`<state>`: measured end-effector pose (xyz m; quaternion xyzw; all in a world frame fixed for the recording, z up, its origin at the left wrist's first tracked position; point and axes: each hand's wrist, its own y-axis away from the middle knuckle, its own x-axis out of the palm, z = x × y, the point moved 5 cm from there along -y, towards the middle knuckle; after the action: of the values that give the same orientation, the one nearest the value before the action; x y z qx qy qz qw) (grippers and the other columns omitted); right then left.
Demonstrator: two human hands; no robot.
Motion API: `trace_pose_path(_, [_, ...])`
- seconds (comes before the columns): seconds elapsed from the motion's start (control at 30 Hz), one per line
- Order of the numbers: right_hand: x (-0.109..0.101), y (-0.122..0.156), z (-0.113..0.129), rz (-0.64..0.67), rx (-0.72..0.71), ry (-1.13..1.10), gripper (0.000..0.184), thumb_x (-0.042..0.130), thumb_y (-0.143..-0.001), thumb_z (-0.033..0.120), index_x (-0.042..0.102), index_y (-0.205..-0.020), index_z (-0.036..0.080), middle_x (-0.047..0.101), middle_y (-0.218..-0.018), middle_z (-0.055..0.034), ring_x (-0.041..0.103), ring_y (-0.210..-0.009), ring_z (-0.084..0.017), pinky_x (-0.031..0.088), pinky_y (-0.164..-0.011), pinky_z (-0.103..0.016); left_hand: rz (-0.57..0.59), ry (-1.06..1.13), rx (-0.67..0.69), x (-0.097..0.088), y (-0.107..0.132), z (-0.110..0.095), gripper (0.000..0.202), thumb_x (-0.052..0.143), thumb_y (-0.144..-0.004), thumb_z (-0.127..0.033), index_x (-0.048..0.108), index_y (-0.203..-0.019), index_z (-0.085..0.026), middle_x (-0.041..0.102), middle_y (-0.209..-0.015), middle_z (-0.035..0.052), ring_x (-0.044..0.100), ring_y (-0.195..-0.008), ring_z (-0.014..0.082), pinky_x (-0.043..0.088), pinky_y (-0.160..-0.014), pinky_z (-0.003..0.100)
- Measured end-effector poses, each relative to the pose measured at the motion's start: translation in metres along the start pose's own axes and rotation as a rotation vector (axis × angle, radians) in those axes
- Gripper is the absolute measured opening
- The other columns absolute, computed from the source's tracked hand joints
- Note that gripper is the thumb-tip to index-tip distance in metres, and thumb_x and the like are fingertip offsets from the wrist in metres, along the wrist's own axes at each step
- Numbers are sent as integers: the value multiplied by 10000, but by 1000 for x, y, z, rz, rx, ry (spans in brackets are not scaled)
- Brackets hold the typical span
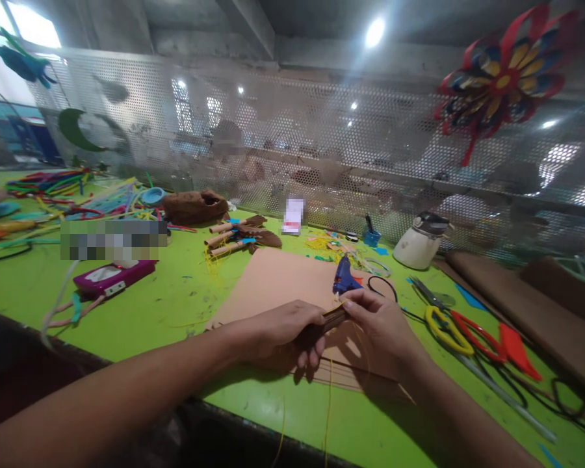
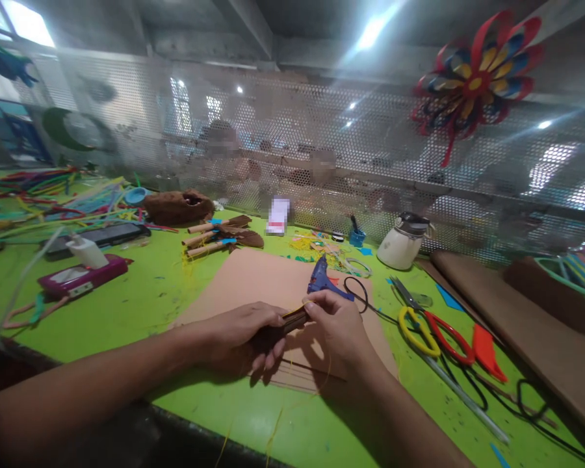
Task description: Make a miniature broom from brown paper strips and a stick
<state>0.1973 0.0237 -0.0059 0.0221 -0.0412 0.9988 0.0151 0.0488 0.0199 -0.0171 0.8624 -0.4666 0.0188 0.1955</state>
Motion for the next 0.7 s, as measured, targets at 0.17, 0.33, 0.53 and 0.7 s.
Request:
trace_pose_path(0.17, [-5,-3,2,-41,-8,-11,232,751,-626,355,648,-715,167,605,-674,6,498,-664,-138,366,-669,-278,-9,41,-8,0,3,2,378,387,-825,-412,530,-598,-146,463,-458,12,413,-397,108,352,-429,256])
trace_pose_path(0.33, [-8,-6,1,-26,-33,-25,238,758,-627,361,648,-727,174,611,-707,-4,526,-713,-162,387,-717,-305,-36,130,59,6,4,-9,228,478,-796,-345,471,-654,-167,422,-515,-41,289,-419,61,251,-452,228])
trace_pose_path(0.53, [-8,-9,1,14,-26,-69,244,766,-623,371,653,-724,179,608,-702,-12,532,-704,-167,418,-691,-303,-64,-100,176,6,9,-17,309,415,-843,-433,458,-667,-183,381,-531,-36,248,-459,81,198,-463,249])
trace_pose_path(0.7, [-12,-14,-2,17,-3,-108,273,791,-582,381,659,-706,177,601,-696,-18,526,-704,-170,433,-680,-306,-111,-518,449,6,24,-32,101,561,-721,-272,513,-692,-187,446,-645,-1,329,-598,109,271,-566,253])
